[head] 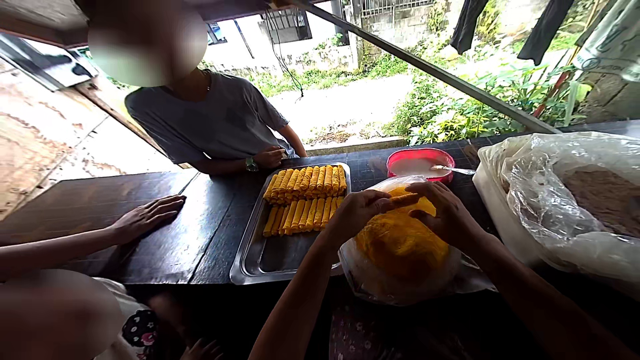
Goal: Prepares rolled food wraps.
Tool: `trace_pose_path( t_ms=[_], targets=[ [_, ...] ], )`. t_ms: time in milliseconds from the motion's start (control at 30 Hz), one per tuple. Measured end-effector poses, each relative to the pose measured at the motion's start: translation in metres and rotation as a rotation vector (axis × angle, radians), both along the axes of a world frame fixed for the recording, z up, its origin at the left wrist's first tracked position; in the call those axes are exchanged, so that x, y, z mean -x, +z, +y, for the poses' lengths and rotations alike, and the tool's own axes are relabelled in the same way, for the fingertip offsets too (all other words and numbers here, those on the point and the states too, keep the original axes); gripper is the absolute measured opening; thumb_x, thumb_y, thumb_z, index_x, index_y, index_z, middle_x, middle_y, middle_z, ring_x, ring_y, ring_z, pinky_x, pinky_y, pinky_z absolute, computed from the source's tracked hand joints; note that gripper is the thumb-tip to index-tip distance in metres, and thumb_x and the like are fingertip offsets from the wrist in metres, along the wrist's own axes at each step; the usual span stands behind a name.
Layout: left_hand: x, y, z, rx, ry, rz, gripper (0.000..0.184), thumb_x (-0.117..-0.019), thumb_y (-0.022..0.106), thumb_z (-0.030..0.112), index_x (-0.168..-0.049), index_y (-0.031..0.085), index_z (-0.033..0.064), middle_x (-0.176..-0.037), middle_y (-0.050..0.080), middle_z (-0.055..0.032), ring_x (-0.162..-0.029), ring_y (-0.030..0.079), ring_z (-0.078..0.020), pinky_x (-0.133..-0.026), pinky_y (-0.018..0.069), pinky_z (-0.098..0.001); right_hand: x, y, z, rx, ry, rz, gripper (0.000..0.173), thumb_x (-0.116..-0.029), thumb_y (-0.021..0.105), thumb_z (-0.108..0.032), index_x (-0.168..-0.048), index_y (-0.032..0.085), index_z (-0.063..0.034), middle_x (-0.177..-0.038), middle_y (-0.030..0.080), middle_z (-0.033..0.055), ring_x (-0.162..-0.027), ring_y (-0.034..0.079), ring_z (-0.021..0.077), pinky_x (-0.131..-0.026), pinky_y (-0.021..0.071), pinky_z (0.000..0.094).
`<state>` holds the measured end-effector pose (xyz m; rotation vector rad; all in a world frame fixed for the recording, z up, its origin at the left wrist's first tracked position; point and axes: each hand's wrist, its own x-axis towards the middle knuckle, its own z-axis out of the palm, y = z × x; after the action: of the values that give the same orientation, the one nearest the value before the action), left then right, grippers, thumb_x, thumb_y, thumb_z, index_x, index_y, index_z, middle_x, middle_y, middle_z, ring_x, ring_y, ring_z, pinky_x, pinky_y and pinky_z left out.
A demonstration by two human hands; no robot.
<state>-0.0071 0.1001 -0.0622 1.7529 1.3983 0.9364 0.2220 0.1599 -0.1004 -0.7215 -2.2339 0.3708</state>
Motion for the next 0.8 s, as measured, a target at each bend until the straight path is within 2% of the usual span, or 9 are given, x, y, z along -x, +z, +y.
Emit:
trace_pose_path(
  t_ms=[67, 167, 267, 367, 467, 600, 667, 733, 800],
  targets=[
    [0.003, 0.002, -0.005, 0.110, -0.016, -0.219, 0.018, -0.1037, 0.057, 0.012, -0.114, 0.069, 0.0024, -0.089, 0.072, 0.0047, -0.079, 0.065, 0.0021, -0.074, 0.0518, -0.0161, 0.003, 0.001, -0.003, -0.074, -0.008, 0.080, 0.024, -0.0907, 0.072, -0.021, -0.111, 0.069, -0.0085, -0.102, 0.072, 0.0054, -0.097, 0.068, 0.0213, -0.089, 0.0549, 0.0418],
    [0.007, -0.001, -0.012, 0.115, -0.036, -0.266, 0.021, -0.1061, 0.052, 0.012, -0.116, 0.068, 0.0033, -0.093, 0.073, 0.0049, -0.083, 0.066, 0.0022, -0.077, 0.0521, -0.0170, 0.006, 0.002, -0.002, -0.141, 0.013, 0.100, 0.018, -0.0970, 0.066, -0.028, -0.105, 0.072, -0.0127, -0.100, 0.073, 0.0004, -0.099, 0.068, 0.0156, -0.091, 0.0535, 0.0361],
    [0.007, -0.011, -0.020, -0.037, -0.042, -0.040, 0.030, -0.1075, 0.051, 0.022, -0.123, 0.070, 0.0051, -0.112, 0.073, 0.0004, -0.099, 0.065, 0.0016, -0.091, 0.0511, -0.0195, 0.009, -0.001, 0.001, -0.150, 0.019, 0.086, 0.023, -0.0998, 0.063, -0.034, -0.102, 0.075, -0.0147, -0.104, 0.072, 0.0010, -0.104, 0.067, 0.0165, -0.092, 0.0533, 0.0364],
    [-0.007, -0.020, -0.032, -0.248, 0.007, 0.236, 0.033, -0.1025, 0.060, 0.023, -0.124, 0.071, 0.0017, -0.116, 0.075, -0.0108, -0.109, 0.070, -0.0178, -0.100, 0.0524, -0.0346, 0.009, -0.005, 0.001, -0.161, 0.018, 0.031, 0.027, -0.1013, 0.060, -0.038, -0.100, 0.076, -0.0161, -0.104, 0.073, 0.0011, -0.106, 0.066, 0.0195, -0.094, 0.0520, 0.0418],
    [-0.018, -0.033, -0.037, -0.438, 0.111, 0.388, 0.022, -0.0971, 0.065, 0.015, -0.113, 0.075, 0.0045, -0.106, 0.077, -0.0089, -0.101, 0.073, -0.0221, -0.093, 0.0551, -0.0356, 0.010, -0.007, -0.003, -0.182, 0.034, -0.021, 0.029, -0.1026, 0.057, -0.040, -0.100, 0.074, -0.0167, -0.103, 0.072, 0.0019, -0.105, 0.065, 0.0220, -0.093, 0.0498, 0.0452],
    [-0.016, -0.038, -0.041, -0.441, 0.102, 0.386, 0.019, -0.0948, 0.068, 0.013, -0.110, 0.078, 0.0067, -0.100, 0.073, -0.0093, -0.097, 0.071, -0.0205, -0.090, 0.0560, -0.0313, 0.003, -0.008, -0.008, -0.152, 0.080, -0.057, 0.035, -0.0995, 0.058, -0.048, -0.099, 0.074, -0.0178, -0.105, 0.073, 0.0020, -0.107, 0.065, 0.0233, -0.091, 0.0478, 0.0479],
    [-0.018, -0.039, -0.042, -0.496, 0.088, 0.438, 0.016, -0.0947, 0.067, 0.012, -0.107, 0.078, 0.0095, -0.098, 0.074, -0.0068, -0.095, 0.070, -0.0205, -0.087, 0.0559, -0.0324, -0.008, -0.005, -0.004, -0.082, 0.084, -0.063, 0.044, -0.1002, 0.054, -0.056, -0.106, 0.073, -0.0171, -0.107, 0.074, 0.0007, -0.109, 0.066, 0.0208, -0.094, 0.0489, 0.0480],
    [-0.022, -0.038, -0.043, -0.521, 0.047, 0.474, 0.014, -0.0963, 0.066, 0.014, -0.104, 0.076, 0.0115, -0.100, 0.074, -0.0042, -0.098, 0.070, -0.0204, -0.089, 0.0557, -0.0342, -0.022, 0.001, 0.010, -0.018, 0.000, -0.047, 0.034, -0.1053, 0.050, -0.037, -0.113, 0.073, -0.0122, -0.109, 0.073, 0.0035, -0.108, 0.067, 0.0207, -0.096, 0.0524, 0.0466],
    [-0.028, -0.040, -0.042, -0.533, 0.008, 0.475, 0.013, -0.0967, 0.066, 0.017, -0.104, 0.074, 0.0111, -0.099, 0.075, -0.0031, -0.098, 0.070, -0.0202, -0.087, 0.0556, -0.0353, -0.029, 0.008, 0.031, -0.015, -0.180, -0.059, 0.030, -0.1016, 0.046, -0.011, -0.111, 0.074, -0.0068, -0.109, 0.073, 0.0105, -0.109, 0.068, 0.0287, -0.096, 0.0534, 0.0500]
  ],
)
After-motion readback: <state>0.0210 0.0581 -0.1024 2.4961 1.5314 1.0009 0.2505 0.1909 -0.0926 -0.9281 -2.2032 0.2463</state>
